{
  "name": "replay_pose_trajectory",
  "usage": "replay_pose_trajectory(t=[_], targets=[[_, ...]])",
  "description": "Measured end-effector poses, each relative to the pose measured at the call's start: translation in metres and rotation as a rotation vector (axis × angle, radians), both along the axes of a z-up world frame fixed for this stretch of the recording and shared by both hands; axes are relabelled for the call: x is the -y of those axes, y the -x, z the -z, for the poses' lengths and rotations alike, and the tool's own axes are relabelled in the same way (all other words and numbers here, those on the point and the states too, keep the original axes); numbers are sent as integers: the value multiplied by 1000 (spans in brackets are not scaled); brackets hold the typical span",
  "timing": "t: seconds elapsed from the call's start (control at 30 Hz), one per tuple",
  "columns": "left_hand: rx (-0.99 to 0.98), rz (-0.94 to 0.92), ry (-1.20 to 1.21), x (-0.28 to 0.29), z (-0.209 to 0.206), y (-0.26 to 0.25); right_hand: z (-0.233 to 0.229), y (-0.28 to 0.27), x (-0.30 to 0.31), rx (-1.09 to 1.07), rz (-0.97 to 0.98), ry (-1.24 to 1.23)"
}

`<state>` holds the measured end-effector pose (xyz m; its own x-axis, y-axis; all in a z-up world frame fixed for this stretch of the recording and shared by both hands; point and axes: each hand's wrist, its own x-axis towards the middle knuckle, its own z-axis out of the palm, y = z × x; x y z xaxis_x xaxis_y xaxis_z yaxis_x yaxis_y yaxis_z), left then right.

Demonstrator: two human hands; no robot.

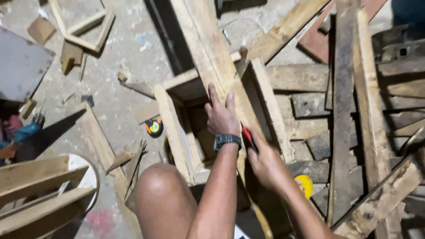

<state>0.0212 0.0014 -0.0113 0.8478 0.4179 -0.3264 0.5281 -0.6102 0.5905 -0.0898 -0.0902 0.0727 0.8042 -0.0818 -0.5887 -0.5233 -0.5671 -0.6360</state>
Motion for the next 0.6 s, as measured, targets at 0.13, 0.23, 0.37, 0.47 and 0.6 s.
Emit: replay_pose_trajectory(t=[0.13, 0.23, 0.37, 0.47, 0.6], targets=[[-31, -12, 7, -3, -23, 2, -10, 82, 28, -86, -6, 55], [-70, 1, 40, -2, -31, -2, 140, 173, 95, 68, -97, -46], [-61, 18, 23, -2, -25, -3, 143, 180, 88, 127, 0, -300], [-57, 19, 17, -1, -22, -2, 18, 80, 33, 20, -27, 35], [-33, 10, -20, 0, -13, -5, 26, -9, 4, -2, -52, -3]])
